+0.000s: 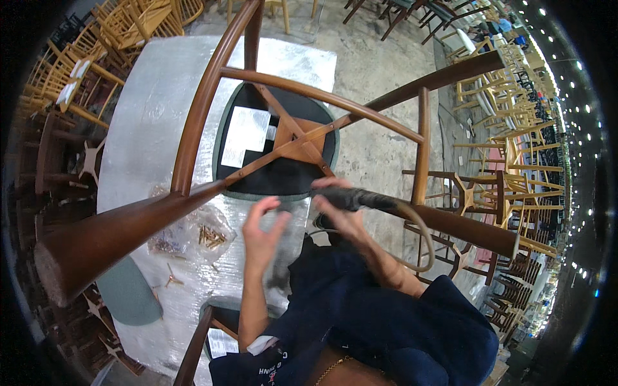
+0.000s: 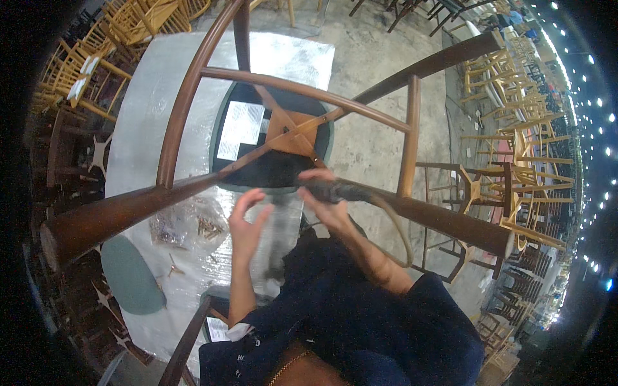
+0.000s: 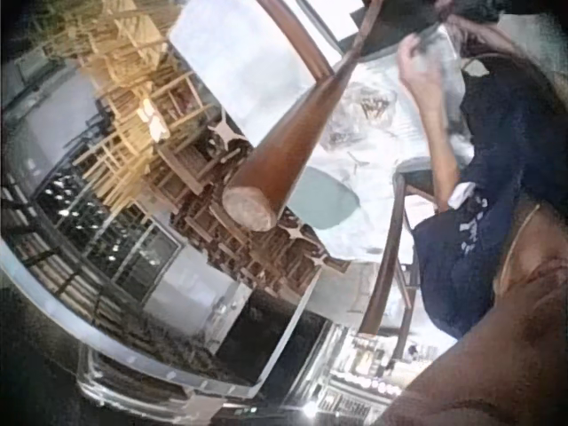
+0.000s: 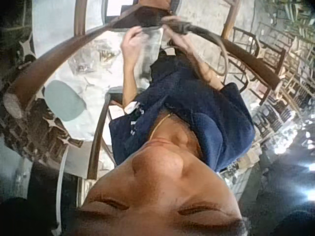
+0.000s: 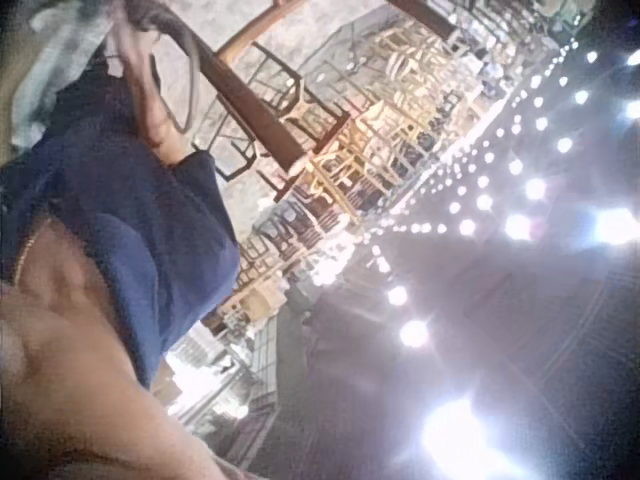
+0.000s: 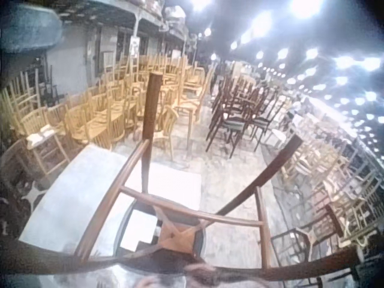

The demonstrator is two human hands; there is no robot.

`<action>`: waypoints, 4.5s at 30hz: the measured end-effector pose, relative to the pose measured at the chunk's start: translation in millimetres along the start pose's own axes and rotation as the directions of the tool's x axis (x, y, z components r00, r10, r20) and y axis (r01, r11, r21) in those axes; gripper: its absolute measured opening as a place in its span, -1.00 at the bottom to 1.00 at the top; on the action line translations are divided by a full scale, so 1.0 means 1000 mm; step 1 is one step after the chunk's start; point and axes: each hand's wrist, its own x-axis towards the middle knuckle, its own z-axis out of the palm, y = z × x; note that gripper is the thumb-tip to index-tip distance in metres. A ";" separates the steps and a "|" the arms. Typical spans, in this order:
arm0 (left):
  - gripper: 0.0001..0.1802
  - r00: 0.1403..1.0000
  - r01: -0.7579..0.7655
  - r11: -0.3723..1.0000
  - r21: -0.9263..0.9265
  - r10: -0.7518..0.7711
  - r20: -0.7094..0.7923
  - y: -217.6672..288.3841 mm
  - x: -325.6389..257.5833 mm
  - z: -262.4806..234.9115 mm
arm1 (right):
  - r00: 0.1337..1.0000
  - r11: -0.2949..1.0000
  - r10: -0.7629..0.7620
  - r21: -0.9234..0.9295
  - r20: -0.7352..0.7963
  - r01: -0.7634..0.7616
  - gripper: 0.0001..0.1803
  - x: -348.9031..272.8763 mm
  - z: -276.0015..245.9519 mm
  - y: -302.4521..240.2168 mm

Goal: The person assembles a wooden chair by inserting screws into the frame and tightening them with a power drill. They then place a cushion onto the chair seat and move the completed chair to a stack.

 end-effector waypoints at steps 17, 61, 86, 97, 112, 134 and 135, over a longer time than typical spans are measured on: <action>-0.51 0.958 -0.166 0.945 0.281 0.222 -0.180 -0.183 0.127 -0.091 | 0.861 0.955 0.127 0.295 -0.493 0.028 -0.35 0.081 -0.023 0.037; -0.45 0.971 -0.012 0.994 0.110 0.038 -0.237 -0.166 0.120 -0.094 | 0.806 0.971 -0.085 0.134 -0.586 0.200 -0.59 0.219 -0.029 -0.008; -0.55 0.982 -0.015 0.997 -0.081 -0.001 -0.191 -0.166 0.123 -0.085 | 0.810 0.955 -0.155 0.124 -0.565 0.270 -0.49 0.193 -0.034 0.041; -0.56 0.972 -0.070 0.984 0.166 0.105 -0.211 -0.155 0.120 -0.090 | 0.803 0.970 -0.081 0.137 -0.590 0.199 -0.66 0.195 -0.027 0.045; -0.48 0.965 -0.160 0.987 -0.024 0.152 -0.212 -0.074 0.115 -0.073 | 0.795 0.976 -0.104 0.091 -0.598 0.196 -0.58 0.213 -0.028 0.047; -0.30 0.967 -0.101 0.992 -0.080 0.079 -0.240 -0.051 0.102 -0.085 | 0.819 0.972 -0.106 0.115 -0.563 0.205 -0.70 0.220 -0.008 0.042; -0.28 0.985 -0.103 0.989 -0.103 0.087 -0.152 -0.049 0.107 -0.060 | 0.771 0.978 -0.170 -0.008 -0.614 0.210 -0.67 0.218 -0.051 0.056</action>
